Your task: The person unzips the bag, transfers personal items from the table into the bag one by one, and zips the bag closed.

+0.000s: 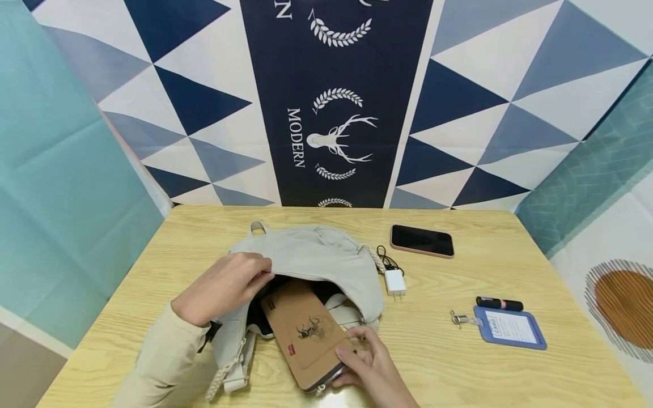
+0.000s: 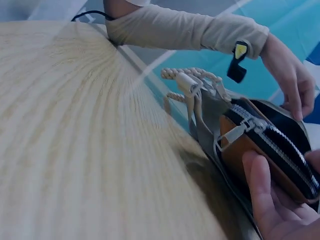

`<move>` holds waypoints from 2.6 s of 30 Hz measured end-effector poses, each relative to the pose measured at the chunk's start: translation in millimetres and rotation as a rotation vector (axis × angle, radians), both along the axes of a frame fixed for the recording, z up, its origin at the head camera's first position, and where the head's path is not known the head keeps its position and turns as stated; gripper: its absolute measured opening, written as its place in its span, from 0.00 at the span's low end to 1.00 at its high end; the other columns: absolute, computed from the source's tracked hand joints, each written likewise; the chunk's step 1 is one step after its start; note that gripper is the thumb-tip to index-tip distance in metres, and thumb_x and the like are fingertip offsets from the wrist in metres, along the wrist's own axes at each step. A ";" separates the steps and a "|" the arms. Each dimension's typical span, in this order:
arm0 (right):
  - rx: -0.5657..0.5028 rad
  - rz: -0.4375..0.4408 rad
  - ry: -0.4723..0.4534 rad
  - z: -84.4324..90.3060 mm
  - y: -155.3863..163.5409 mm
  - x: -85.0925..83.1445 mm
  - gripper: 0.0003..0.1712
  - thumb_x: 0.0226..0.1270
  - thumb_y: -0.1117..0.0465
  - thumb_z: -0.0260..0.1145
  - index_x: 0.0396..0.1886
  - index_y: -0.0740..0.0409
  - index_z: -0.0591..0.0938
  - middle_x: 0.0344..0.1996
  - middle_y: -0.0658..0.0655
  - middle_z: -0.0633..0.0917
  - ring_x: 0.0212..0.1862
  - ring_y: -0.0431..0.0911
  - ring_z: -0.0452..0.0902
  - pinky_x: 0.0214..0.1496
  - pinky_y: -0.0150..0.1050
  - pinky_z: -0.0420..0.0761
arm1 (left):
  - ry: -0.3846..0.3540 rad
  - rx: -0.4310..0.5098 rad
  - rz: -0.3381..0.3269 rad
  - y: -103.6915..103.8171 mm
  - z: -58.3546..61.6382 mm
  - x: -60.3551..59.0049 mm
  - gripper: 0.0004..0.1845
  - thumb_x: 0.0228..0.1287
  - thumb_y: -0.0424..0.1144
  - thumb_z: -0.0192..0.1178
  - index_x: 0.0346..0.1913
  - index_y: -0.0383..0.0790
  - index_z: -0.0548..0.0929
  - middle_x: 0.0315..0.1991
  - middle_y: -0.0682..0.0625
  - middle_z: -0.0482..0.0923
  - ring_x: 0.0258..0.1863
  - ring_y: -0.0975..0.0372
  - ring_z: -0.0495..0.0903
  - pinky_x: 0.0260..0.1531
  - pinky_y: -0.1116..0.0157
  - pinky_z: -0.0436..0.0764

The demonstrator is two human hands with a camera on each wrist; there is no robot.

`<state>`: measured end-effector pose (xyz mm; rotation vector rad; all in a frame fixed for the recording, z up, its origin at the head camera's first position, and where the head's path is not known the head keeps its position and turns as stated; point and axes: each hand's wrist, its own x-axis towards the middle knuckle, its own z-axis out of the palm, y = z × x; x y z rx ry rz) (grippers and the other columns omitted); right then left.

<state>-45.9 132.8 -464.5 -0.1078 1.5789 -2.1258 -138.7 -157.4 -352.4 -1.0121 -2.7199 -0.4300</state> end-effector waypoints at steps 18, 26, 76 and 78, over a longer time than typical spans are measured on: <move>0.118 -0.248 0.034 13.7 -46.0 -19.4 0.31 0.72 0.56 0.64 0.67 0.68 0.68 0.34 0.61 0.88 0.28 0.44 0.82 0.38 0.40 0.84 | 0.034 -0.003 -0.007 1.6 2.8 3.6 0.13 0.69 0.34 0.63 0.25 0.49 0.78 0.20 0.60 0.70 0.18 0.71 0.68 0.23 0.70 0.71; -0.031 -0.313 -0.052 11.5 -47.8 -19.2 0.37 0.66 0.67 0.66 0.67 0.76 0.59 0.47 0.61 0.81 0.47 0.45 0.82 0.55 0.38 0.79 | 0.044 0.001 -0.023 1.8 6.4 3.0 0.14 0.68 0.34 0.63 0.24 0.49 0.76 0.18 0.60 0.66 0.16 0.70 0.65 0.20 0.70 0.68; 0.633 0.390 0.808 10.1 -45.5 -6.1 0.15 0.78 0.55 0.57 0.49 0.61 0.82 0.43 0.53 0.86 0.44 0.40 0.81 0.45 0.38 0.83 | 0.097 -0.031 -0.027 0.1 6.4 7.7 0.14 0.67 0.34 0.65 0.23 0.47 0.76 0.17 0.59 0.65 0.16 0.69 0.66 0.21 0.70 0.68; 0.841 0.415 1.064 11.2 -46.9 -4.9 0.14 0.78 0.51 0.57 0.50 0.55 0.82 0.46 0.47 0.82 0.48 0.38 0.76 0.47 0.36 0.79 | 0.096 -0.032 -0.026 -0.1 7.0 8.3 0.14 0.67 0.34 0.65 0.23 0.47 0.76 0.17 0.59 0.65 0.16 0.69 0.65 0.20 0.70 0.68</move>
